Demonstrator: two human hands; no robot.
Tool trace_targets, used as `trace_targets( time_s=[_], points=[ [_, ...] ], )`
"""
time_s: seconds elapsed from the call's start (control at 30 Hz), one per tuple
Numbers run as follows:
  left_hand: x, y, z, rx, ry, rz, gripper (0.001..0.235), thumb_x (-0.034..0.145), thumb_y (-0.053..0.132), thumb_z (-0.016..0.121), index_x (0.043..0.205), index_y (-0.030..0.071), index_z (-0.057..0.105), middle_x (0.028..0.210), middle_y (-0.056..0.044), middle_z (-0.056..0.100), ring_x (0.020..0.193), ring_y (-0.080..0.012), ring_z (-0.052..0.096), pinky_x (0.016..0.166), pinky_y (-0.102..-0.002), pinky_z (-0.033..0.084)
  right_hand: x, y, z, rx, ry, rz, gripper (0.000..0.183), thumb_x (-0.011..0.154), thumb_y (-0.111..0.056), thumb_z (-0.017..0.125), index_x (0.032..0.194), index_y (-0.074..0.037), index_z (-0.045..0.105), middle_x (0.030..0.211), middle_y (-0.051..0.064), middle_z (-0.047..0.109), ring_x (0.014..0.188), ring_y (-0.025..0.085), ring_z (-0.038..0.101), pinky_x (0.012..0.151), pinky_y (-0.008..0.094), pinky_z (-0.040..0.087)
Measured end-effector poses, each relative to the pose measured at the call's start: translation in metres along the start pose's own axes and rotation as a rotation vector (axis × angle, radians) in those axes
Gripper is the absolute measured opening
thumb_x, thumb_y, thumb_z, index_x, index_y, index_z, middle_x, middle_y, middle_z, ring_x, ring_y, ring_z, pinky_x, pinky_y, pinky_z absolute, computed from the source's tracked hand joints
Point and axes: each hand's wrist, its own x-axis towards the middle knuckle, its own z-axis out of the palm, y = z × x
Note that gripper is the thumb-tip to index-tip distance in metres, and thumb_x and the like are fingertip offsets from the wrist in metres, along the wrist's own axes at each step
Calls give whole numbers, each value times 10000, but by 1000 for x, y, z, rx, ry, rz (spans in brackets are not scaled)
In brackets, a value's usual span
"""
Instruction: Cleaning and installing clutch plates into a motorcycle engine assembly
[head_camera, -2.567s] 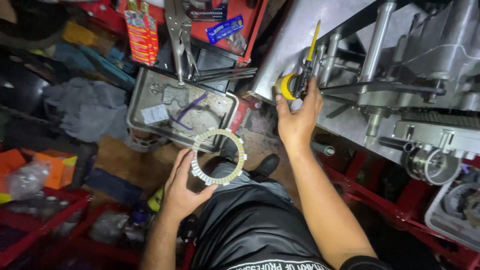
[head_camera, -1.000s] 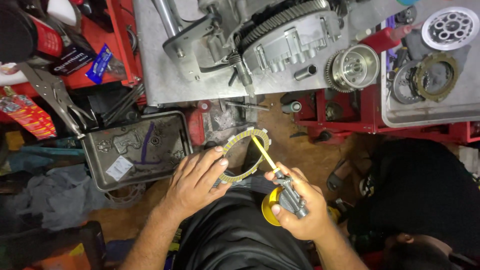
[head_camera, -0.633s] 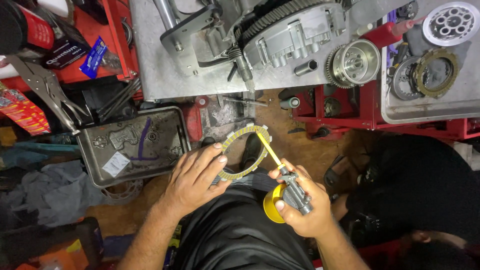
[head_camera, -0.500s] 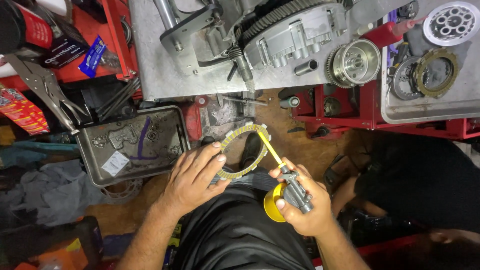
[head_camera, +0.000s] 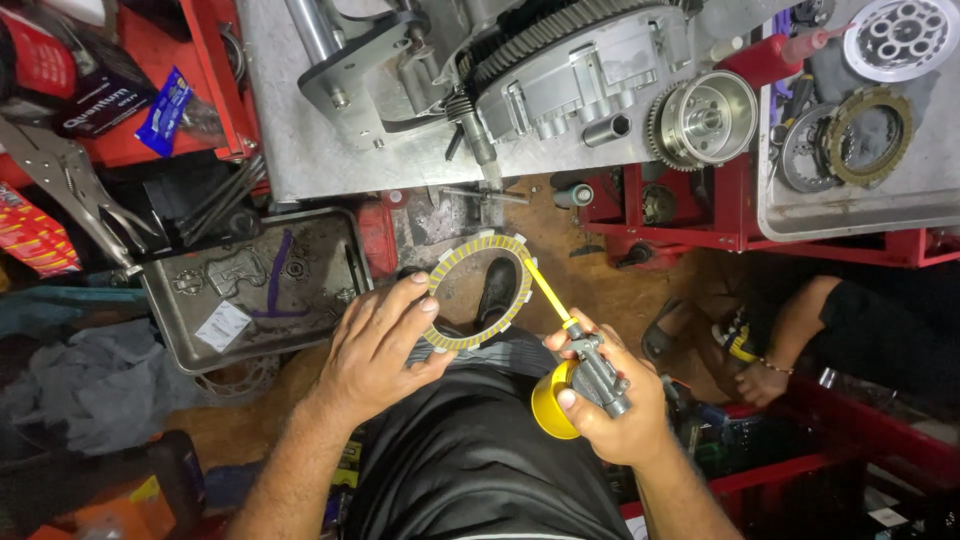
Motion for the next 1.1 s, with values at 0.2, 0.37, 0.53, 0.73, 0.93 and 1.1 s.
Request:
trace_targets(
  time_s=[0.2,0.37,0.53,0.73,0.93,1.1],
  points=[
    [2,-4,5,-23,3,-6,557,953,344,792,1320,26,518,1371,-236,603,1158,-375,692,944,-469,548,-4,11,-4,43,0,-6,490,915,-201,709,1300,-4,477,1213,270,666,992,279,653,969,416,553],
    [-3,-9,11,-56,7,-20,628,932,331,823,1361,34,474,1389,-255,593,1193,-396,682,965,-478,541,0,6,-6,-12,-2,-2,294,913,-201,686,1047,-12,505,1080,225,695,1228,334,594,1144,482,456],
    [-2,-8,13,-25,8,-49,627,889,356,863,1307,26,531,1381,-234,612,1231,-360,672,965,-455,540,-10,16,-9,167,-29,-34,609,932,-42,680,1478,-154,435,1301,293,600,1149,328,654,1030,452,523],
    [-6,-10,17,-21,14,-69,674,877,382,890,1318,23,528,1393,-243,593,1221,-385,664,991,-480,537,-3,-2,-11,-62,-13,112,262,863,-192,707,973,25,607,1065,185,726,1332,337,585,1113,439,466],
    [-3,-9,19,-15,70,-74,680,879,361,890,1323,16,509,1384,-264,597,1185,-404,687,941,-482,548,-5,-6,-11,-72,-33,120,277,863,-222,692,988,12,612,1042,161,718,1305,338,584,1174,467,430],
    [-2,-11,21,-66,87,-82,677,900,300,874,1362,14,469,1406,-279,572,1201,-426,669,990,-504,545,-13,-2,-11,-39,-50,140,267,864,-174,701,1022,24,621,1065,177,715,1300,332,596,1182,462,430]
  ],
)
